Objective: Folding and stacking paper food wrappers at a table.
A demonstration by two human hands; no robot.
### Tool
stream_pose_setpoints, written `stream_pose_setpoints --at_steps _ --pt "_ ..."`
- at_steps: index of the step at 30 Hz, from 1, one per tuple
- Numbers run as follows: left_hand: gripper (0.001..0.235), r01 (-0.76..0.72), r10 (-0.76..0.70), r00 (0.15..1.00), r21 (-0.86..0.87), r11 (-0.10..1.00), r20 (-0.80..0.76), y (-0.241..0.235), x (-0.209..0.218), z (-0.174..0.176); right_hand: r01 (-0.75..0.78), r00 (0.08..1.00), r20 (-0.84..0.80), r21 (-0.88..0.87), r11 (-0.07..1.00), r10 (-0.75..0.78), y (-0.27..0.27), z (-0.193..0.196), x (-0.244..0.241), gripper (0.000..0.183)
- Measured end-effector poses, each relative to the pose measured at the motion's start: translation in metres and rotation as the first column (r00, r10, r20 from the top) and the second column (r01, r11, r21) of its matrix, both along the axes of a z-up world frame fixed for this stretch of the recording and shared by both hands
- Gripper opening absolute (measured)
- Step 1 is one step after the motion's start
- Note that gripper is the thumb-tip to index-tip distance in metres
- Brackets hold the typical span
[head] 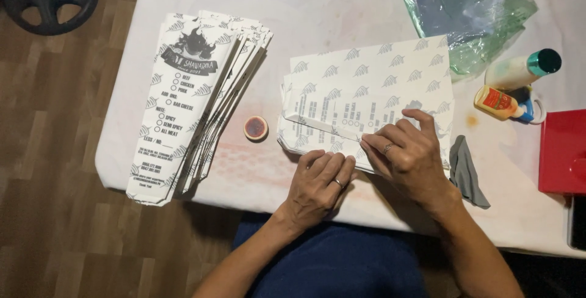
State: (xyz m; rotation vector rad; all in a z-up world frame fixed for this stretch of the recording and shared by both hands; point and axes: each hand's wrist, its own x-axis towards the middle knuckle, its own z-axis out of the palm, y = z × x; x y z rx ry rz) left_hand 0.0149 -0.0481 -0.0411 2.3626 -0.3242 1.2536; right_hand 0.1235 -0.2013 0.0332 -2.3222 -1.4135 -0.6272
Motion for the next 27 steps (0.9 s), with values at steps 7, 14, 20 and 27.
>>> stream_pose_setpoints --at_steps 7,14,20,27 --pt "0.05 -0.104 0.112 0.984 0.066 0.992 -0.138 -0.003 0.003 0.015 -0.106 0.943 -0.314 0.026 0.994 0.109 0.005 0.012 0.062 0.013" --pt "0.051 -0.099 0.128 0.971 0.146 0.984 -0.201 -0.001 0.001 0.018 0.133 0.914 -0.365 -0.14 0.981 -0.176 0.031 -0.003 0.156 0.015" --pt "0.049 -0.096 0.141 0.959 0.187 0.978 -0.246 0.0 0.001 0.021 0.079 0.803 -0.56 -0.239 0.968 -0.204 0.041 0.006 0.17 0.005" --pt "0.049 -0.157 0.17 0.974 0.096 0.983 -0.15 -0.008 0.006 0.012 -0.076 0.992 0.106 0.057 0.995 0.07 0.005 0.021 0.073 0.006"
